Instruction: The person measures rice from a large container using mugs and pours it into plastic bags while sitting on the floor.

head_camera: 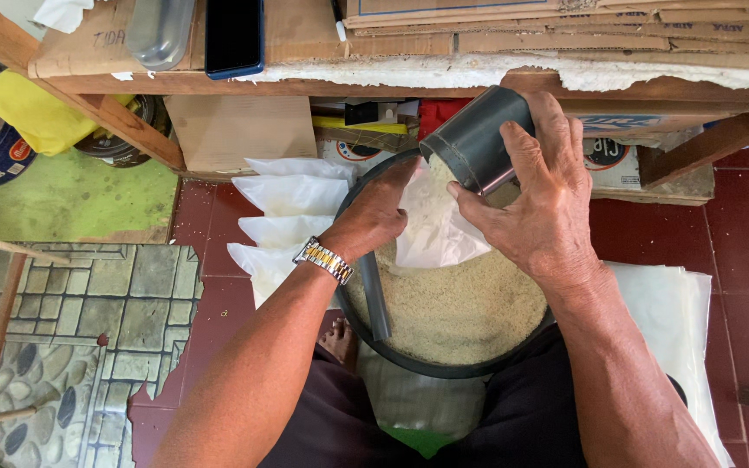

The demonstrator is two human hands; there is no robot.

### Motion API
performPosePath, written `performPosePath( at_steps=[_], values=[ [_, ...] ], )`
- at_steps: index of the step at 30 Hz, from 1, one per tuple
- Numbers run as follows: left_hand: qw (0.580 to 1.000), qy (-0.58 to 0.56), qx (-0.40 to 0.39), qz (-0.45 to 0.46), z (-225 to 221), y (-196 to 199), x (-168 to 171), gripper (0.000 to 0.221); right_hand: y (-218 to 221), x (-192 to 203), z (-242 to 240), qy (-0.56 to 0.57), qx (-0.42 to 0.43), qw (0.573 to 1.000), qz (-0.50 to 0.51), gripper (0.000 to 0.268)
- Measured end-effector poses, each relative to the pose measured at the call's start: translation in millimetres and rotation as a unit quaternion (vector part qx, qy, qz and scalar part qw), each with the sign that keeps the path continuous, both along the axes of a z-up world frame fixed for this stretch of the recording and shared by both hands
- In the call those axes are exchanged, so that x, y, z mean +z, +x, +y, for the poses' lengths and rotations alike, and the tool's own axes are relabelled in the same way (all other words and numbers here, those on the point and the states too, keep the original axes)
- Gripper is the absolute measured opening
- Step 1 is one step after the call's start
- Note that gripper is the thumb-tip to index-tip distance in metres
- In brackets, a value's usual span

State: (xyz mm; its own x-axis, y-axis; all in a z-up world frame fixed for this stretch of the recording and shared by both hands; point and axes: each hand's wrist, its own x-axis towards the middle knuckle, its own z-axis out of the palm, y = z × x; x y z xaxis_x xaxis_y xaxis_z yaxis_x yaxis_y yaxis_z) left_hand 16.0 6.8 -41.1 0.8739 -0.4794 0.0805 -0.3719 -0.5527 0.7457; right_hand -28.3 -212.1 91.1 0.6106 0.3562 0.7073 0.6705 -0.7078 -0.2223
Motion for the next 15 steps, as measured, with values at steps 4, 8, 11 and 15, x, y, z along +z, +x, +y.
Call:
performPosePath(
  at_steps=[4, 8, 11, 15],
  values=[
    [1.000, -0.021, -0.002, 0.016, -1.7, -1.9, 8.0, 0.086, 1.9, -2.4, 0.6, 0.009, 0.019, 1.000, 0.011, 0.063],
    [1.000, 0.015, 0.003, -0.017, -2.9, 2.1, -2.8, 0.079, 6.6, -11.6, -0.2, 0.007, 0.009, 1.000, 0.001, 0.068],
    [1.000, -0.027, 0.000, -0.003, -3.9, -2.4, 14.8, 0.083, 5.6, -5.6, 2.8, 0.003, 0.013, 1.000, 0.003, 0.065],
    [1.000, -0.021, 0.003, -0.020, -2.0, -0.9, 15.9, 0.084, 5.1, -2.2, 2.2, 0.004, -0.018, 1.000, 0.018, 0.059]
  ],
)
